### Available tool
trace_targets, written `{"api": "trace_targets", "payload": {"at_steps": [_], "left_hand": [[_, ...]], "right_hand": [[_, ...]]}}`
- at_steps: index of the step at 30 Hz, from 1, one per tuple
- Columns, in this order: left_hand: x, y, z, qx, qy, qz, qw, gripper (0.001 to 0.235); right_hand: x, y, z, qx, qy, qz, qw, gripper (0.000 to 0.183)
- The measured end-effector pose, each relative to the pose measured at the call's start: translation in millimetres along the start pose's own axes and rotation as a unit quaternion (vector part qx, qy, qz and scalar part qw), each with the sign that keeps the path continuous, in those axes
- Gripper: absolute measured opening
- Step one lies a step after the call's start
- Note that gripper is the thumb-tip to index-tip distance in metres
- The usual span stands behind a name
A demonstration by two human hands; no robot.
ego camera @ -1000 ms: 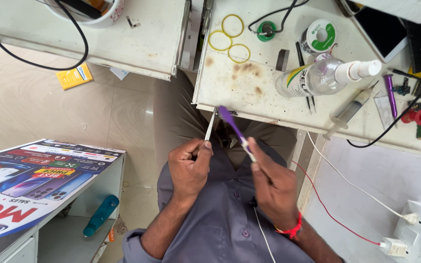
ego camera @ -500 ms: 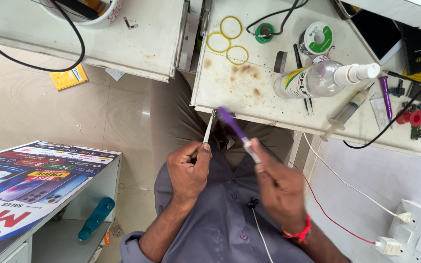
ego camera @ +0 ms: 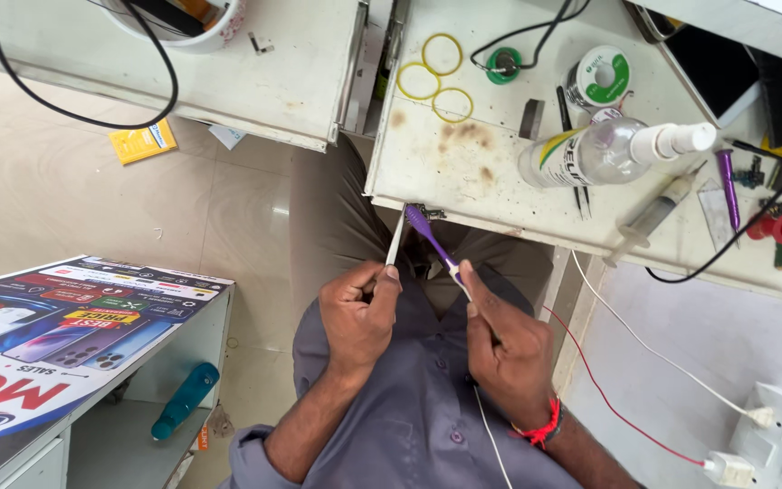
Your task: The person uses tweezers to hold a small electronic component and a toothbrush to scrub it. They apply a cleaning liquid from a spray bottle and continue scrubbing the component before inspecting it.
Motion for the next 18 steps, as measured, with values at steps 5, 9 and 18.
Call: {"api": "trace_targets", "payload": {"at_steps": [5,9,18], "left_hand": [[2.8,-2.1,-1.1,0.007,-0.005,0.016,1.0,0.028],[2.4,-0.1,-2.2,-0.008,-0.003,0.024,1.0,0.028],[2.9,0.8,-2.1,0.012,-0.001,0.032,0.999,0.028]], "right_hand": [[-1.3,-5.4,-0.9,-0.038,0.023,0.027,0.999,0.049],[-2.4,-3.7,-0.1,-0.02,0.024,0.001,1.0,0.049],[-1.6,-2.2,-0.1,-0.03,-0.013,0.014,0.999,0.046]]}}
Point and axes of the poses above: each hand's wrist, its own x-axis away from the middle knuckle, its own z-axis out of the back of the hand, y = z × x, the point moved 3 cm from there along -x, towards the middle knuckle, and after that the axes turned 4 degrees about -y, right-handed, at the moved point
